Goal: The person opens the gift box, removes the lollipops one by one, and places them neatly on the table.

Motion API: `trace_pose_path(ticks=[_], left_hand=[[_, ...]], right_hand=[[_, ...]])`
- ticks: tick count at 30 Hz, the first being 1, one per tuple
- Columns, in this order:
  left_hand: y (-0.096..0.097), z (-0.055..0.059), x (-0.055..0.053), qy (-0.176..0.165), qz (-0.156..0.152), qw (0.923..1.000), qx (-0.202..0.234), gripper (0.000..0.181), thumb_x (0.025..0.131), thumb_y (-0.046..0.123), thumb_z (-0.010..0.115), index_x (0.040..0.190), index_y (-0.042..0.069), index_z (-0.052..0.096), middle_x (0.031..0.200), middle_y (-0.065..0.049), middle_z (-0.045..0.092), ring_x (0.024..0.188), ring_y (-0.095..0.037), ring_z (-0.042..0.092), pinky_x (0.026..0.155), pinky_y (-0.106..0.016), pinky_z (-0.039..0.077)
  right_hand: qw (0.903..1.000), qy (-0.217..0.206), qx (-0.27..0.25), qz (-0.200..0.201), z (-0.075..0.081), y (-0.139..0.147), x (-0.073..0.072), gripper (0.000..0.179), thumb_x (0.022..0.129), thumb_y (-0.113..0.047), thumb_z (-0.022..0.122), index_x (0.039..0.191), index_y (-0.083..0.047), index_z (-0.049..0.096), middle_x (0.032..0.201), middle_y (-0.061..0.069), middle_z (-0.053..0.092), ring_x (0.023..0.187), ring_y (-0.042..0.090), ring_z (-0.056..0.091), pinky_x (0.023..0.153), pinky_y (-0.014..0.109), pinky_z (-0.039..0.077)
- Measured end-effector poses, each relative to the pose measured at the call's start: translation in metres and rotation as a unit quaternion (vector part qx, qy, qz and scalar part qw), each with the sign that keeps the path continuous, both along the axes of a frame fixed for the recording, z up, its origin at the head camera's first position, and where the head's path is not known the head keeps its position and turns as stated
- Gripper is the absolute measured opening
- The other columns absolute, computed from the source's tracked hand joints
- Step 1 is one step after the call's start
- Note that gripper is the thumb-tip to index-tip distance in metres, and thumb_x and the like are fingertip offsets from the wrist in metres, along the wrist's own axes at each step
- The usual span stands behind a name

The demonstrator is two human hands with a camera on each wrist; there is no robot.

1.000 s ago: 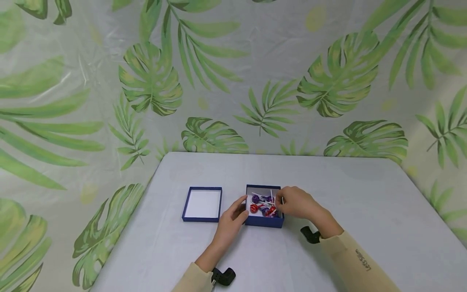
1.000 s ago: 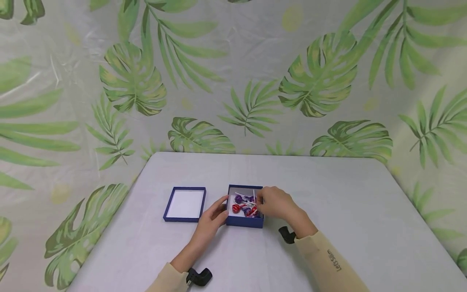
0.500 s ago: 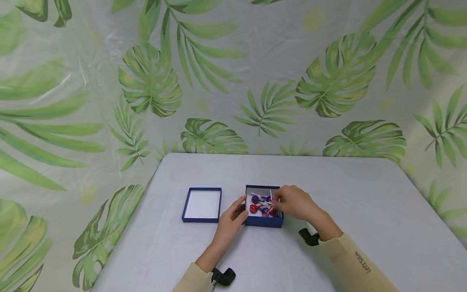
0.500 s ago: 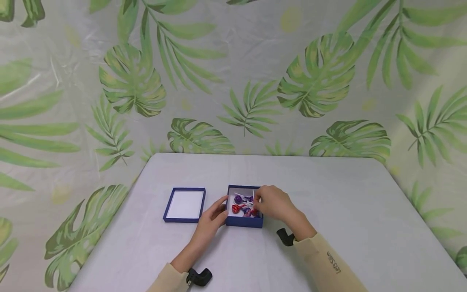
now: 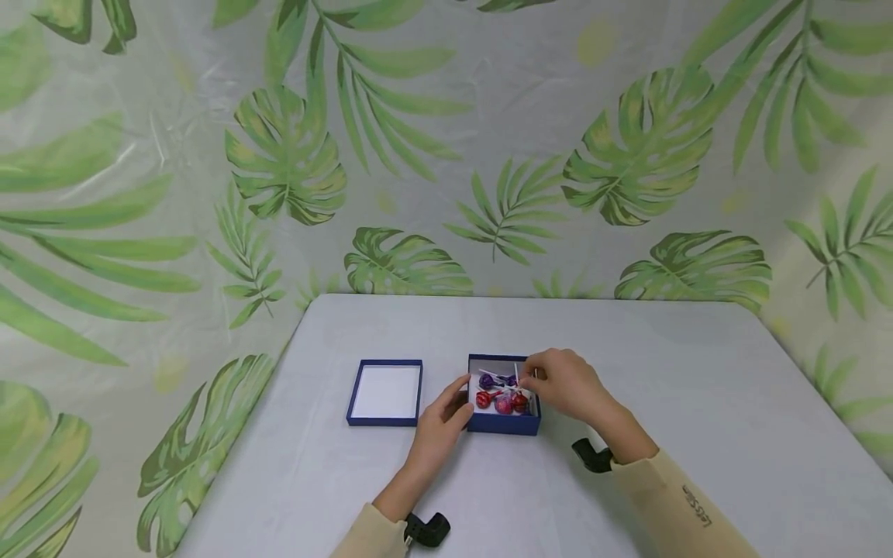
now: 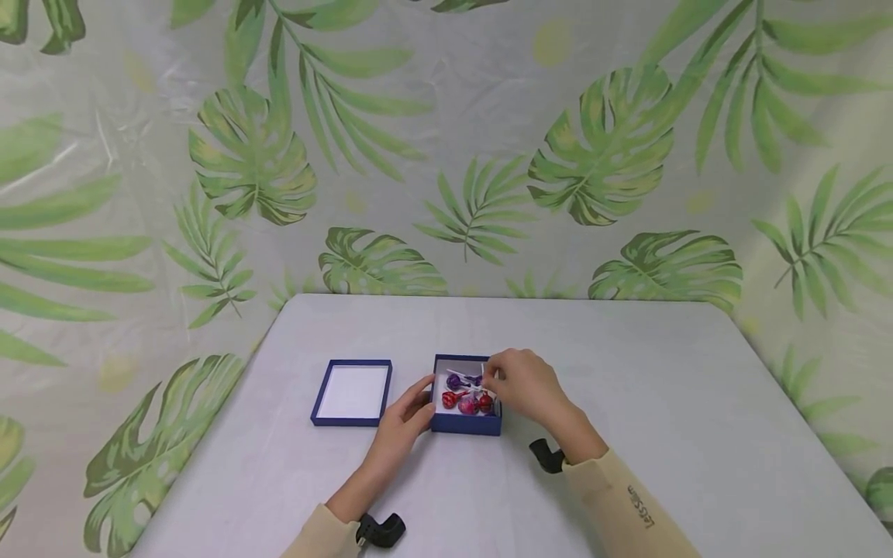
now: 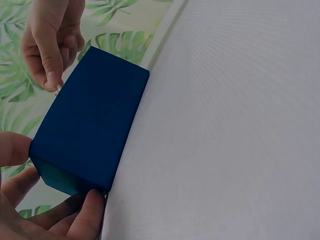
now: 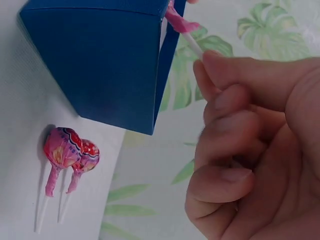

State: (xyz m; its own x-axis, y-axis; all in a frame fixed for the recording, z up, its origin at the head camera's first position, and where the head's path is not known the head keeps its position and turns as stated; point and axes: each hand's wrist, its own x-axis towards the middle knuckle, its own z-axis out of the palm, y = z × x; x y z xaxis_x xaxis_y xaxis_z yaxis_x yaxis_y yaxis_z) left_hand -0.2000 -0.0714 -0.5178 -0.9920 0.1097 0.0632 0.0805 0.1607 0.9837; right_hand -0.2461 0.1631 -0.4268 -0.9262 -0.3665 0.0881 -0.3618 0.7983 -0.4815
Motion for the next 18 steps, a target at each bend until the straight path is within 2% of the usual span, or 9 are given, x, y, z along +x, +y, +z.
trace_pose_path(ticks=[6,10,18], left_hand=[[-0.0004,-0.0015,-0.0010,0.011,-0.003,0.9999,-0.005,0.047,0.103,0.020,0.057,0.150,0.023,0.051,0.142,-0.013,0.057,0.130,-0.027,0.055,0.104,-0.042,0.047],[-0.0006,-0.0029,-0.0020,0.012,-0.002,0.9999,-0.005,0.047,0.103,0.020,0.057,0.150,0.023,0.051,0.142,-0.013,0.057,0.130,-0.028,0.055,0.104,-0.042,0.047],[0.0002,0.0006,-0.0006,0.012,0.000,0.9999,-0.004,0.047,0.103,0.019,0.057,0.149,0.022,0.051,0.142,-0.013,0.057,0.131,-0.027,0.054,0.104,-0.042,0.047]], right_hand=[[0.9992,0.007,-0.039,-0.002,0.0042,0.0023,0.0029,0.006,0.093,-0.017,0.073,0.088,-0.014,0.075,0.077,-0.003,0.066,0.065,0.014,0.053,0.056,0.031,0.046],[0.9970,-0.010,-0.077,-0.004,0.0061,0.0041,0.0031,0.008,0.095,-0.017,0.072,0.093,-0.011,0.076,0.076,0.002,0.069,0.058,0.015,0.057,0.053,0.032,0.048],[0.9855,-0.045,-0.159,-0.039,0.0102,0.0081,0.0050,0.011,0.096,-0.021,0.071,0.093,-0.011,0.075,0.075,0.005,0.071,0.061,0.021,0.065,0.053,0.034,0.054]])
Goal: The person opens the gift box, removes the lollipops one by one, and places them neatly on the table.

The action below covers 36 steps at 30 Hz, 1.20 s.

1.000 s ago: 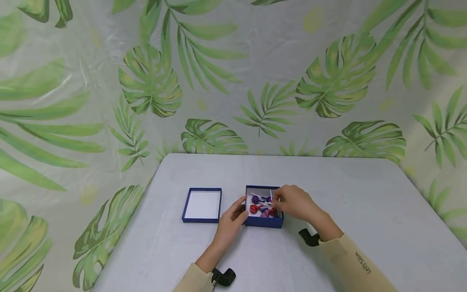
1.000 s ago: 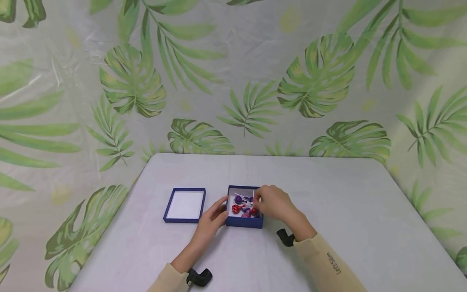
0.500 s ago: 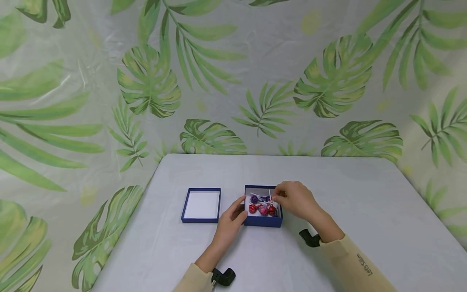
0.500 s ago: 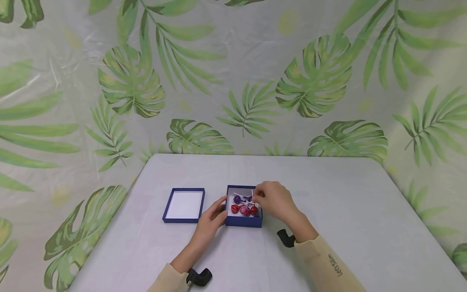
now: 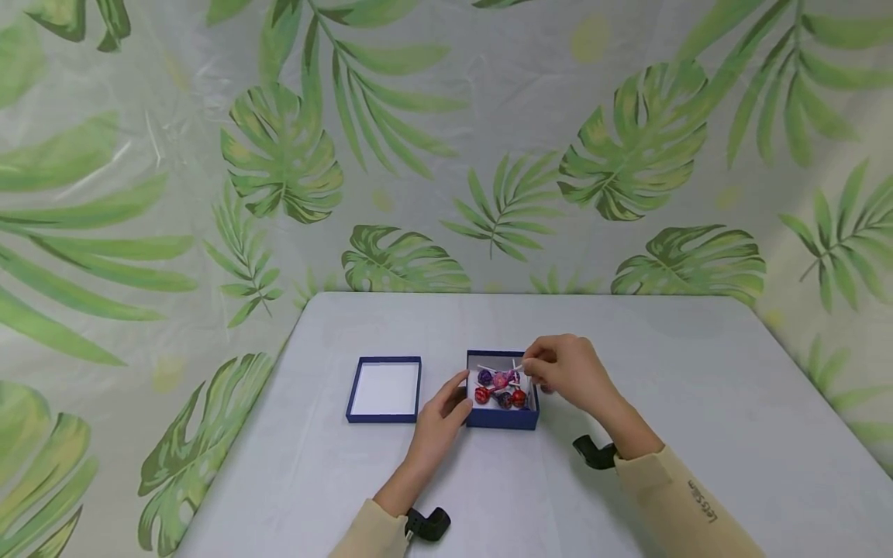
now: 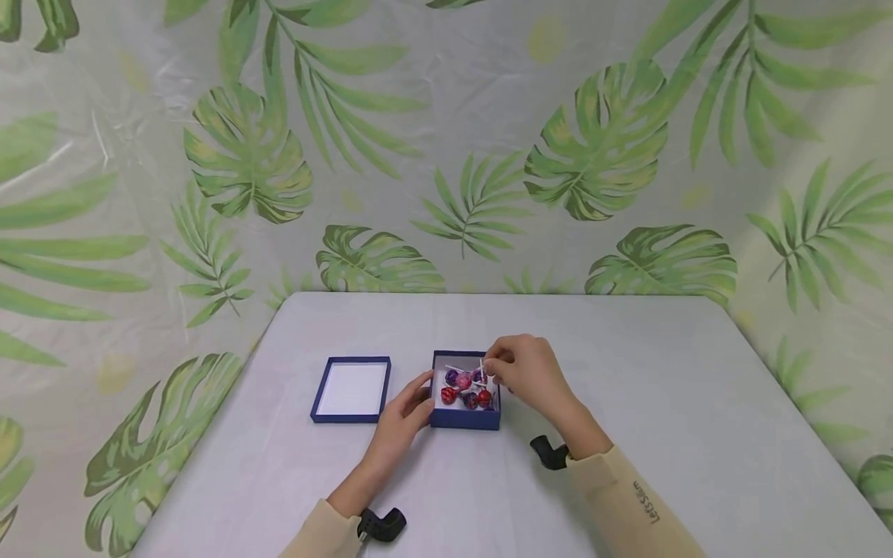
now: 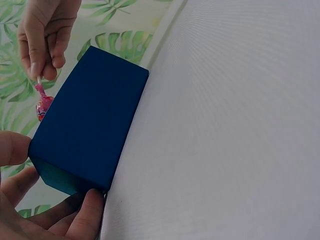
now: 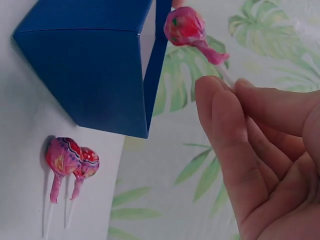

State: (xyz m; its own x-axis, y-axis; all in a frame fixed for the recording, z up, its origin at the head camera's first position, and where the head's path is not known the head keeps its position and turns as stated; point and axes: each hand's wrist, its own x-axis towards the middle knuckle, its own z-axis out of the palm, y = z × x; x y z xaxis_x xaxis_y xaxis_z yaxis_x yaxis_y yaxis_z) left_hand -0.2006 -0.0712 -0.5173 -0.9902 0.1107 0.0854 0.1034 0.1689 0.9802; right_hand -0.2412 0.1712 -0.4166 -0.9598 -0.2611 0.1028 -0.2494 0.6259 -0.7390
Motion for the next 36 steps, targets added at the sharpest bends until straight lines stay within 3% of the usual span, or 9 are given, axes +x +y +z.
trace_pose_path(ticks=[10,16,25,36], left_hand=[[0.000,0.002,0.000,-0.008,0.000,1.0000,-0.002,0.047,0.103,0.019,0.057,0.150,0.023,0.051,0.142,-0.014,0.057,0.130,-0.027,0.054,0.105,-0.043,0.047],[0.001,0.001,0.000,0.005,-0.003,1.0000,0.007,0.047,0.103,0.018,0.057,0.149,0.023,0.051,0.142,-0.015,0.057,0.131,-0.030,0.054,0.105,-0.045,0.046],[0.000,0.000,0.000,-0.009,0.002,0.9999,-0.007,0.047,0.103,0.023,0.058,0.149,0.028,0.051,0.143,-0.011,0.057,0.131,-0.025,0.054,0.105,-0.041,0.047],[0.001,-0.001,0.000,0.000,0.002,1.0000,-0.005,0.048,0.103,0.024,0.058,0.150,0.024,0.051,0.143,-0.012,0.057,0.130,-0.026,0.054,0.103,-0.041,0.048]], right_hand=[[0.9988,-0.022,-0.041,-0.016,0.004,0.006,0.002,0.008,0.093,-0.021,0.075,0.090,-0.015,0.073,0.079,0.000,0.074,0.069,0.018,0.070,0.059,0.044,0.058],[0.9976,-0.027,-0.057,-0.028,0.006,0.010,0.004,0.010,0.091,-0.023,0.077,0.093,-0.014,0.075,0.084,0.002,0.075,0.072,0.018,0.071,0.062,0.040,0.060],[0.9973,-0.023,-0.057,-0.040,0.008,0.019,0.008,0.013,0.089,-0.028,0.078,0.094,-0.015,0.075,0.084,0.000,0.076,0.069,0.017,0.072,0.070,0.041,0.057],[0.9965,-0.024,-0.056,-0.057,0.007,0.030,0.012,0.019,0.091,-0.028,0.077,0.099,-0.010,0.075,0.087,0.000,0.076,0.072,0.015,0.073,0.075,0.038,0.058]])
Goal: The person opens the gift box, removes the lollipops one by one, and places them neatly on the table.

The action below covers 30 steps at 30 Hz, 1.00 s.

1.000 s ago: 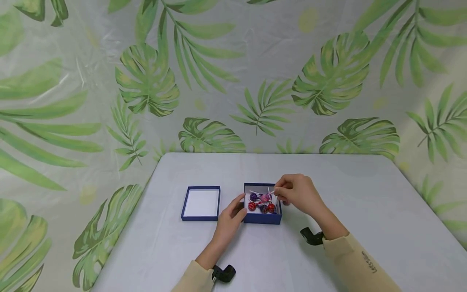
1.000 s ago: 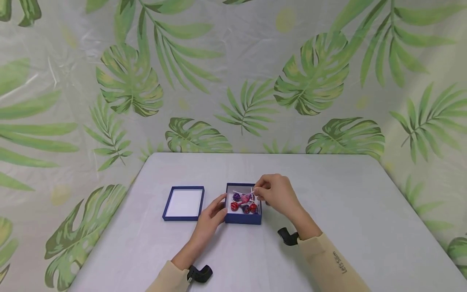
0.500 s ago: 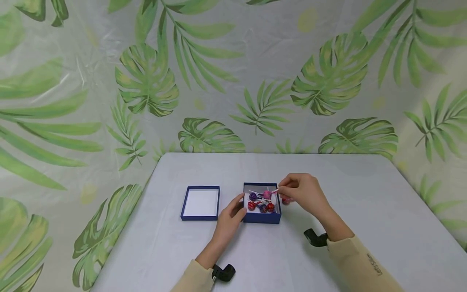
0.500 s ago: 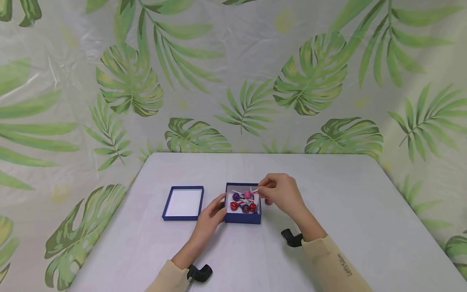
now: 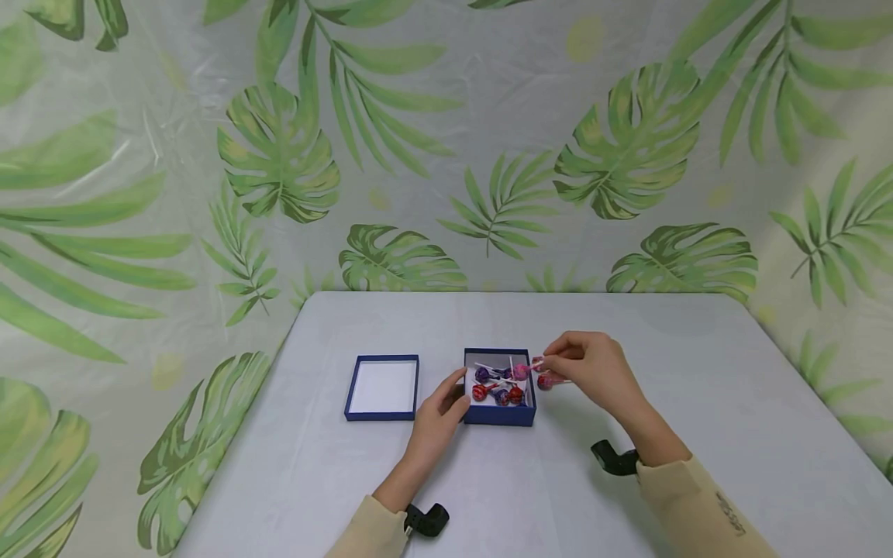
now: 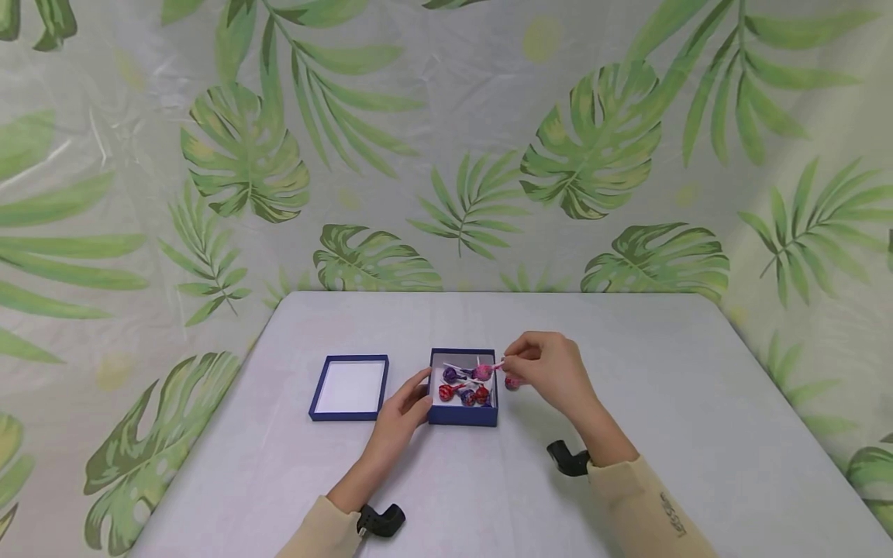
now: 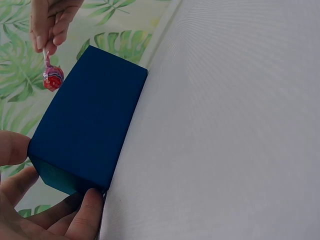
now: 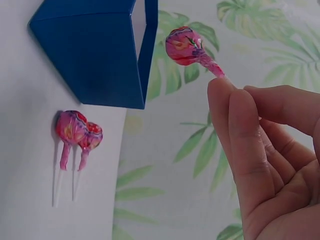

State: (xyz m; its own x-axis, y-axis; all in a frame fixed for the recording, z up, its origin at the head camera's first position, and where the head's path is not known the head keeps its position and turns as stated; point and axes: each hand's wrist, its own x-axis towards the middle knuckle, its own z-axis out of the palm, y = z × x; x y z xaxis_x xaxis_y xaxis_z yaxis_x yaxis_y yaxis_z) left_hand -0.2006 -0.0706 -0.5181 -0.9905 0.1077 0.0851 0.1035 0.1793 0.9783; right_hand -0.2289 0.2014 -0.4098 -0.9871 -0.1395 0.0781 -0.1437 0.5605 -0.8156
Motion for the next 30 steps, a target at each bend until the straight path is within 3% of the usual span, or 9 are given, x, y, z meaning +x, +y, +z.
trace_pose_path(ticks=[8,17,30], left_hand=[[0.000,0.000,0.001,-0.008,0.003,0.9999,-0.005,0.048,0.103,0.026,0.058,0.150,0.027,0.050,0.143,-0.007,0.057,0.131,-0.023,0.054,0.103,-0.039,0.048],[-0.001,-0.001,0.000,-0.003,-0.001,1.0000,0.000,0.046,0.103,0.025,0.057,0.149,0.027,0.051,0.144,-0.010,0.056,0.131,-0.026,0.053,0.104,-0.042,0.047],[-0.001,-0.001,-0.001,-0.004,-0.001,1.0000,0.001,0.047,0.103,0.026,0.058,0.150,0.026,0.051,0.143,-0.010,0.056,0.130,-0.025,0.055,0.104,-0.041,0.047]], right_hand=[[0.9999,-0.004,-0.004,-0.010,-0.002,0.010,0.005,0.022,0.092,-0.029,0.076,0.102,-0.010,0.074,0.091,0.005,0.076,0.075,0.015,0.073,0.079,0.041,0.060],[0.9996,-0.001,-0.012,-0.024,-0.003,0.021,0.011,0.023,0.093,-0.029,0.075,0.102,-0.008,0.073,0.092,0.009,0.075,0.078,0.018,0.073,0.074,0.033,0.061],[0.9985,-0.024,-0.038,-0.032,-0.015,0.033,0.012,0.020,0.092,-0.024,0.076,0.100,-0.005,0.073,0.091,0.011,0.075,0.078,0.020,0.074,0.073,0.032,0.061]])
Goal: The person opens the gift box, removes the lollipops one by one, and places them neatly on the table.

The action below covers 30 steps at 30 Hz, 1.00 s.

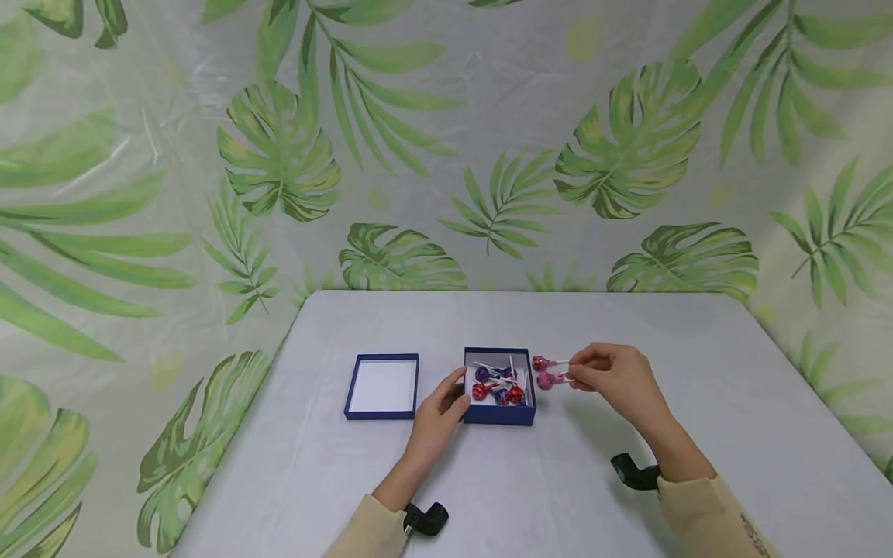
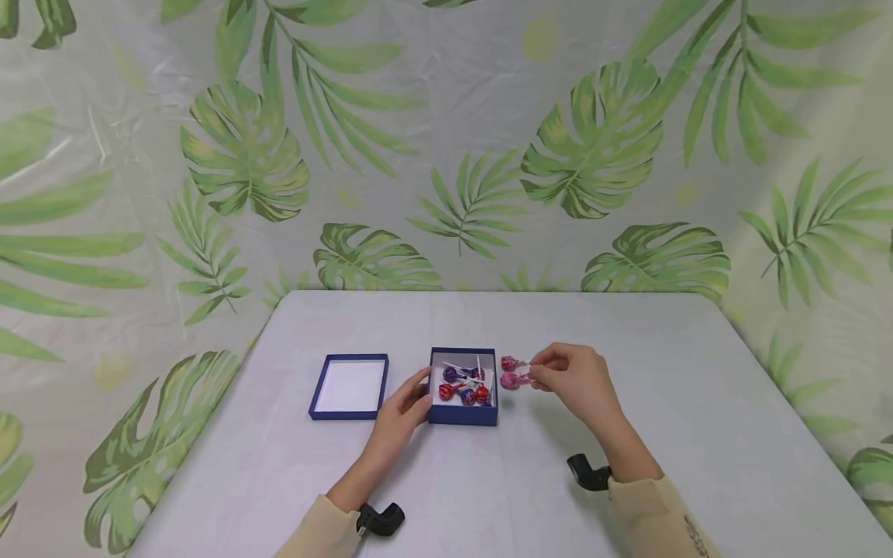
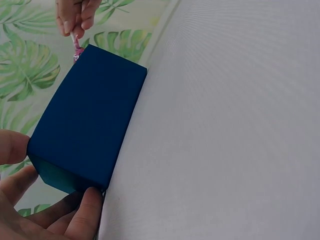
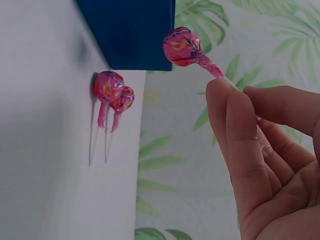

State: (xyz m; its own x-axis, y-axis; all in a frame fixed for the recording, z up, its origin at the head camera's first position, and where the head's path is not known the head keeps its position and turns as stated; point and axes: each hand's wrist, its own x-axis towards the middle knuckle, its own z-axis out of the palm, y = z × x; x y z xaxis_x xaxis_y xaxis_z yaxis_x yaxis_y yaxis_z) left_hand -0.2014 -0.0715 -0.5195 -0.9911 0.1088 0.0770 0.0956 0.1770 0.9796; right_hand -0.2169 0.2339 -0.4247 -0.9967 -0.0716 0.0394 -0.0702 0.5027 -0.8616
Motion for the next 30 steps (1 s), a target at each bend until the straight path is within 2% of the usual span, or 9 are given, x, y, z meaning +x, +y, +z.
trace_pose_path(ticks=[9,18,25,30], left_hand=[[-0.001,0.001,0.000,0.005,-0.003,1.0000,0.004,0.047,0.103,0.024,0.058,0.150,0.026,0.051,0.144,-0.012,0.056,0.131,-0.025,0.054,0.105,-0.040,0.047],[0.000,0.001,0.001,0.010,-0.003,0.9999,0.011,0.047,0.102,0.023,0.059,0.149,0.023,0.051,0.142,-0.013,0.057,0.130,-0.027,0.055,0.105,-0.042,0.047],[0.000,0.000,0.000,0.013,-0.002,0.9997,0.020,0.048,0.103,0.020,0.059,0.150,0.022,0.051,0.142,-0.015,0.057,0.129,-0.029,0.055,0.104,-0.044,0.048],[0.000,-0.002,-0.001,0.016,-0.004,0.9996,0.025,0.048,0.102,0.020,0.059,0.150,0.021,0.050,0.141,-0.016,0.058,0.128,-0.030,0.056,0.103,-0.045,0.048]], right_hand=[[0.9999,-0.012,0.011,-0.005,-0.011,0.003,-0.003,0.022,0.092,-0.022,0.076,0.102,-0.003,0.072,0.090,0.011,0.075,0.084,0.031,0.074,0.074,0.036,0.061],[0.9994,-0.027,0.019,-0.006,-0.022,0.006,-0.007,0.021,0.093,-0.018,0.074,0.104,0.000,0.072,0.093,0.014,0.075,0.084,0.029,0.073,0.075,0.040,0.061],[0.9992,-0.038,0.013,-0.006,-0.034,0.008,-0.012,0.016,0.093,-0.012,0.072,0.101,0.001,0.072,0.090,0.014,0.074,0.080,0.025,0.073,0.073,0.039,0.061],[0.9990,-0.045,0.003,-0.006,-0.043,0.010,-0.014,0.016,0.093,-0.011,0.072,0.101,0.003,0.072,0.090,0.015,0.074,0.081,0.027,0.074,0.072,0.037,0.061]])
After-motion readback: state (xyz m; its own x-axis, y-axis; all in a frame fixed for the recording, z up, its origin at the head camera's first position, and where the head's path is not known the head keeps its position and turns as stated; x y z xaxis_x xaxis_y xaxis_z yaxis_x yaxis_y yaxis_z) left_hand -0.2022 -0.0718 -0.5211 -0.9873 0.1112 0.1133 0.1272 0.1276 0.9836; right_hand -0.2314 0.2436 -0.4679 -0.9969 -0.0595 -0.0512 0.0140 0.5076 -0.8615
